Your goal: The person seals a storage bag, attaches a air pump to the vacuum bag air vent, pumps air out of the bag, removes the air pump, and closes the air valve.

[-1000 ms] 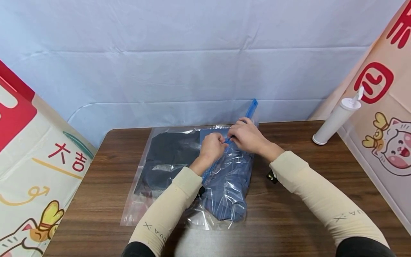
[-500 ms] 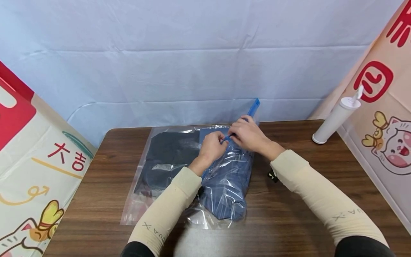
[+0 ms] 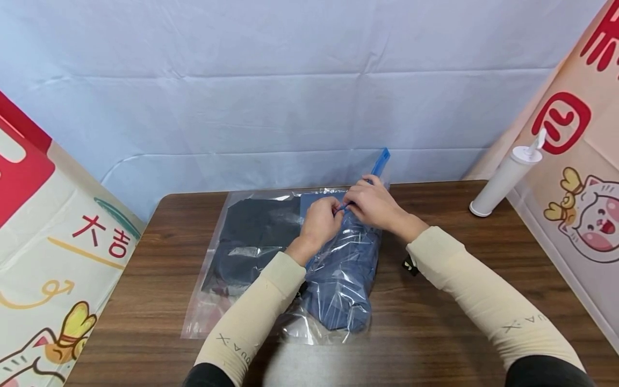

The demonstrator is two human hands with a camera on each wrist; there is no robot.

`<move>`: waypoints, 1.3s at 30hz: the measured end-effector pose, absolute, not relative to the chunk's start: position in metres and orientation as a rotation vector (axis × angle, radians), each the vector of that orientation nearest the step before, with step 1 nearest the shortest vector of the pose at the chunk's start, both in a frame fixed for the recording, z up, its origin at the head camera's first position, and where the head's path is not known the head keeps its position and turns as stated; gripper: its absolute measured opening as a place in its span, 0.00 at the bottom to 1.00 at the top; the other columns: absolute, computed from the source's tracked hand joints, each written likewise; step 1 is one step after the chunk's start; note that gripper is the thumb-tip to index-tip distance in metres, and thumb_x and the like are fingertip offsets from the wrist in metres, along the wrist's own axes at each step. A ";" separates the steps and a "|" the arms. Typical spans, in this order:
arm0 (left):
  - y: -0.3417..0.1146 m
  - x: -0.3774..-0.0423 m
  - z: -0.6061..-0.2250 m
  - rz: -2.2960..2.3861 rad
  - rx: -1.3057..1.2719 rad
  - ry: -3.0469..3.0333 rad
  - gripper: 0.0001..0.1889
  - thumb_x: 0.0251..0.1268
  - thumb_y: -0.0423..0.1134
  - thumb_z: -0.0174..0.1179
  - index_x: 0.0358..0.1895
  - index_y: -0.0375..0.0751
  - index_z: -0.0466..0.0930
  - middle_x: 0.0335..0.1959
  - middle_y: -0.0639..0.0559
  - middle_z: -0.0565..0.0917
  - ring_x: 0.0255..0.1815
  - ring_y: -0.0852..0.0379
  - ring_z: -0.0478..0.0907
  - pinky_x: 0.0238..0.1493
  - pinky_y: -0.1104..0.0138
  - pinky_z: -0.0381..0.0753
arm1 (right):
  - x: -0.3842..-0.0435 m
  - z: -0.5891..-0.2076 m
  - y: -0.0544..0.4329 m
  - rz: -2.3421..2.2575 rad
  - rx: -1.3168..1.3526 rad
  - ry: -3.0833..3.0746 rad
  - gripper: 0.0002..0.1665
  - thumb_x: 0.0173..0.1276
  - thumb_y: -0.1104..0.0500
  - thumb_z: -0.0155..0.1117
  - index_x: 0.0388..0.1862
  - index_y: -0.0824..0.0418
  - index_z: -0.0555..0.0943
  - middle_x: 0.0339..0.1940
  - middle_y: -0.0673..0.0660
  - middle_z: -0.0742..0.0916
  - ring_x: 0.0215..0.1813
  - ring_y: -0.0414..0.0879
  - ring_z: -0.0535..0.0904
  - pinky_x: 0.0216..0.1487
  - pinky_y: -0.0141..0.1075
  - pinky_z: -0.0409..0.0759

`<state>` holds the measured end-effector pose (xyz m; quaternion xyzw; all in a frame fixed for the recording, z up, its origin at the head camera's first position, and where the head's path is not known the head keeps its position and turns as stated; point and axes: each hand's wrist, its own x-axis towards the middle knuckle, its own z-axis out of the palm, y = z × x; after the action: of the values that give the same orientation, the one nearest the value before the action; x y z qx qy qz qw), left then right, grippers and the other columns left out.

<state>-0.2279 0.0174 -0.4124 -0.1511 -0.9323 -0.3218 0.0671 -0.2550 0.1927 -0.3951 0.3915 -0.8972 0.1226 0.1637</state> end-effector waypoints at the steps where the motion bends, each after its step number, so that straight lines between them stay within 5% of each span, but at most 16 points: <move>1: 0.018 -0.228 -0.413 -0.959 -0.461 -2.801 0.04 0.72 0.35 0.63 0.38 0.40 0.86 0.30 0.53 0.84 0.28 0.59 0.79 0.33 0.67 0.78 | -0.254 -0.395 0.192 0.341 1.114 -2.556 0.04 0.65 0.67 0.70 0.35 0.59 0.87 0.36 0.53 0.89 0.46 0.53 0.82 0.70 0.62 0.63; 14: 0.017 -0.224 -0.405 -1.009 -0.364 -2.897 0.08 0.71 0.40 0.66 0.44 0.39 0.86 0.38 0.50 0.88 0.35 0.56 0.84 0.38 0.67 0.82 | -0.259 -0.383 0.200 0.296 1.071 -2.652 0.06 0.65 0.61 0.75 0.41 0.58 0.88 0.41 0.54 0.90 0.50 0.55 0.82 0.71 0.58 0.63; 27: 0.019 -0.225 -0.401 -0.921 -0.286 -2.938 0.18 0.69 0.42 0.69 0.21 0.46 0.73 0.21 0.56 0.76 0.26 0.55 0.76 0.30 0.64 0.74 | -0.260 -0.388 0.198 0.248 1.109 -2.552 0.03 0.66 0.65 0.72 0.34 0.59 0.85 0.36 0.53 0.88 0.47 0.54 0.81 0.70 0.59 0.64; 36: 0.019 -0.227 -0.404 -0.905 -0.308 -2.973 0.05 0.73 0.38 0.63 0.41 0.41 0.83 0.35 0.50 0.83 0.34 0.53 0.80 0.38 0.61 0.79 | -0.257 -0.389 0.195 0.257 1.055 -2.574 0.03 0.67 0.65 0.71 0.34 0.58 0.86 0.37 0.53 0.89 0.47 0.53 0.82 0.70 0.56 0.65; 39: 0.020 -0.228 -0.405 -0.930 -0.354 -2.935 0.07 0.74 0.37 0.61 0.48 0.40 0.84 0.39 0.50 0.84 0.36 0.55 0.80 0.41 0.62 0.80 | -0.257 -0.388 0.195 0.267 1.064 -2.572 0.03 0.67 0.66 0.71 0.35 0.58 0.86 0.38 0.54 0.89 0.47 0.54 0.81 0.70 0.56 0.64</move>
<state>-0.2279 0.0195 -0.4055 -0.1141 -0.9468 -0.3000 0.0211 -0.2567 0.1946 -0.3880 0.3749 -0.9062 0.0939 0.1716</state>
